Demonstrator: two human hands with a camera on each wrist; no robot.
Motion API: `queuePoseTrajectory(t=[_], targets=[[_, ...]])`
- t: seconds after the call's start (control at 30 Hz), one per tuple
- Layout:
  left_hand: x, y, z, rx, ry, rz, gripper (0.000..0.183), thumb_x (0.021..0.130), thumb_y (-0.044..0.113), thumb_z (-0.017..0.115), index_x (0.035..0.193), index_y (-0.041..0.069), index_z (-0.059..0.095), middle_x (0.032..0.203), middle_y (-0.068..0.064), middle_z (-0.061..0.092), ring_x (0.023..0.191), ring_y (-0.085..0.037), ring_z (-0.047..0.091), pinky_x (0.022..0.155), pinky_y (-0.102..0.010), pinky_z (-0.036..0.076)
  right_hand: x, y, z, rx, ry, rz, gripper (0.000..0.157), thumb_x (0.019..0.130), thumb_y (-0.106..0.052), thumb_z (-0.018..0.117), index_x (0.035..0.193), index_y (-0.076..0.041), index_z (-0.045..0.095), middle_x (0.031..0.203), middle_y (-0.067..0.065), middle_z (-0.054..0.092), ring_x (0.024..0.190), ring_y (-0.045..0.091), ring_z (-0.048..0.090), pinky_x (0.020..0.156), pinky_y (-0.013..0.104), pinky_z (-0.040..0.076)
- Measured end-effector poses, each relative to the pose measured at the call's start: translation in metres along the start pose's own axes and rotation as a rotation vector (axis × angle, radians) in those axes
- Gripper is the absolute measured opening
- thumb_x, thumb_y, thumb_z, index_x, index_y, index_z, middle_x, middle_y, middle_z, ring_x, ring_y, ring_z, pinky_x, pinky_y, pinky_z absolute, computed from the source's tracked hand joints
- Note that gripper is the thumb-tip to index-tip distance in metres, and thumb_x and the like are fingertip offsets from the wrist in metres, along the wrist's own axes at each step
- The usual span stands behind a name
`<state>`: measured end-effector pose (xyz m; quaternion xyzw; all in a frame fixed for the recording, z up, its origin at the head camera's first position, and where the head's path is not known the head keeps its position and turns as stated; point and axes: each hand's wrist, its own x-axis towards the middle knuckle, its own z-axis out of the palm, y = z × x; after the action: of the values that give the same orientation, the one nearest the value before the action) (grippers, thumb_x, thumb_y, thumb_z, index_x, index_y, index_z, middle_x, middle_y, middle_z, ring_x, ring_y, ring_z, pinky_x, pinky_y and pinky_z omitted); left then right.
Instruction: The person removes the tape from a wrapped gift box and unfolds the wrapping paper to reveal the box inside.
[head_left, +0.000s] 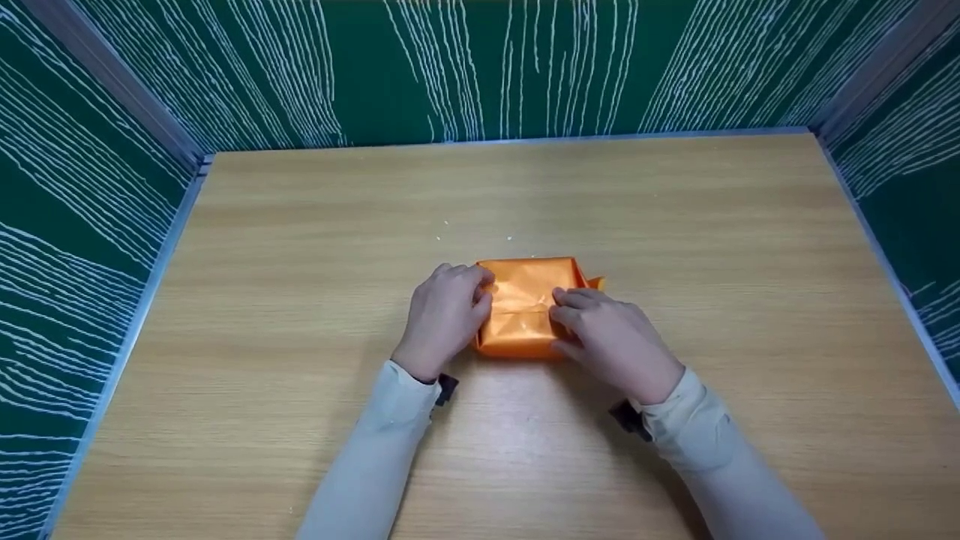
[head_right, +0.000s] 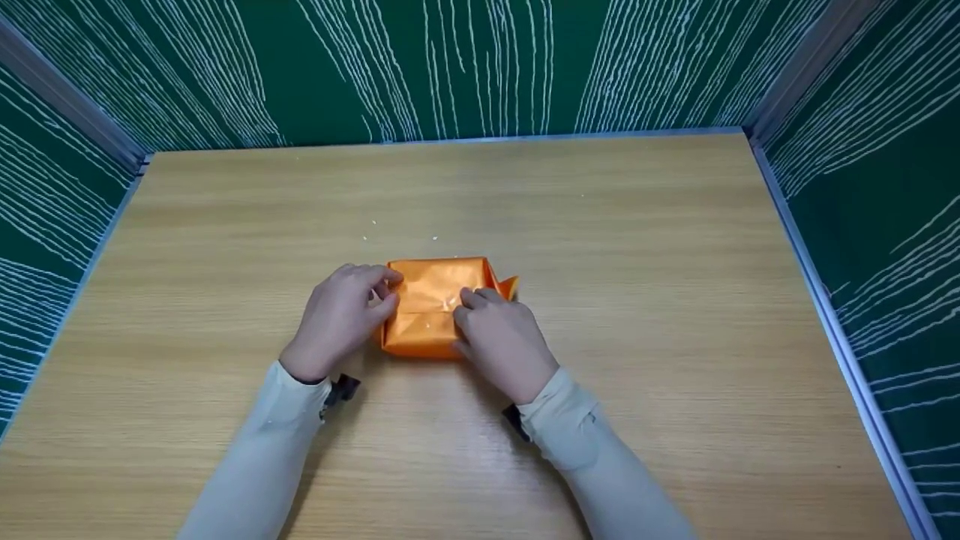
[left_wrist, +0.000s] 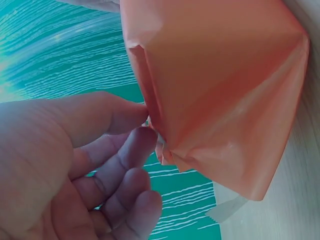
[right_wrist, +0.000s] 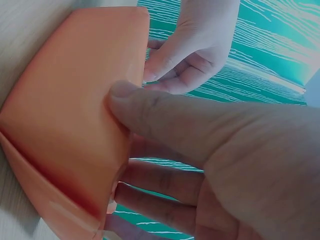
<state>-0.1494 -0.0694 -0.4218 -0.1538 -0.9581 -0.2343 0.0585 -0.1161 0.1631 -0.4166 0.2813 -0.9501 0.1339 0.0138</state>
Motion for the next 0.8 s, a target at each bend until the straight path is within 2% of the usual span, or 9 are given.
queuePoseTrajectory(t=[0.1,0.23,0.37,0.47,0.67,0.8], targets=[[-0.0004,-0.0004,0.0001,0.012,0.032,0.036,0.020,0.093,0.009,0.067,0.110,0.010,0.076,0.096,-0.003,0.075,0.089,-0.025,0.064,0.075,-0.038,0.055,-0.0007,0.0003,-0.0004,-0.005,0.031,-0.025,0.040,0.086,-0.022,0.085,0.119,-0.002,0.075,0.132,0.019,0.069,0.121,0.038,0.066,0.095,0.053,0.055],[-0.0018,-0.0008,-0.0013,0.030,0.036,0.006,0.006,0.091,0.017,0.070,0.093,0.011,0.072,0.084,-0.001,0.067,0.079,-0.023,0.060,0.065,-0.036,0.051,-0.0002,-0.0007,-0.0017,-0.007,0.030,-0.026,0.040,0.086,-0.022,0.086,0.118,-0.002,0.076,0.132,0.019,0.069,0.120,0.039,0.066,0.095,0.053,0.055],[-0.0034,-0.0014,-0.0013,0.013,-0.024,-0.078,0.028,0.092,0.036,0.073,0.080,0.014,0.062,0.073,0.002,0.053,0.072,-0.020,0.054,0.059,-0.032,0.043,0.0005,-0.0014,-0.0028,-0.011,0.021,-0.024,0.040,0.086,-0.024,0.086,0.118,-0.003,0.076,0.132,0.019,0.069,0.120,0.039,0.066,0.096,0.053,0.055],[-0.0040,-0.0012,0.0011,-0.009,-0.053,-0.107,0.039,0.094,0.045,0.071,0.075,0.013,0.058,0.071,0.001,0.051,0.072,-0.021,0.052,0.060,-0.032,0.040,0.0005,-0.0010,-0.0027,-0.012,0.020,-0.026,0.040,0.086,-0.025,0.086,0.118,-0.002,0.076,0.132,0.019,0.069,0.120,0.039,0.066,0.096,0.053,0.055],[-0.0039,-0.0004,0.0055,0.010,-0.051,-0.080,0.039,0.099,0.039,0.067,0.073,0.013,0.054,0.071,-0.001,0.050,0.077,-0.027,0.049,0.068,-0.034,0.037,0.0009,-0.0008,-0.0023,-0.011,0.011,-0.021,0.041,0.086,-0.026,0.086,0.118,-0.003,0.076,0.132,0.019,0.069,0.120,0.038,0.066,0.097,0.053,0.055],[-0.0031,0.0006,0.0057,0.017,-0.046,-0.099,0.034,0.099,0.038,0.068,0.078,0.013,0.057,0.074,-0.001,0.052,0.078,-0.026,0.049,0.067,-0.034,0.038,0.0007,0.0000,-0.0021,-0.014,0.004,-0.017,0.040,0.087,-0.026,0.086,0.118,-0.003,0.076,0.132,0.019,0.068,0.121,0.039,0.065,0.097,0.054,0.055]])
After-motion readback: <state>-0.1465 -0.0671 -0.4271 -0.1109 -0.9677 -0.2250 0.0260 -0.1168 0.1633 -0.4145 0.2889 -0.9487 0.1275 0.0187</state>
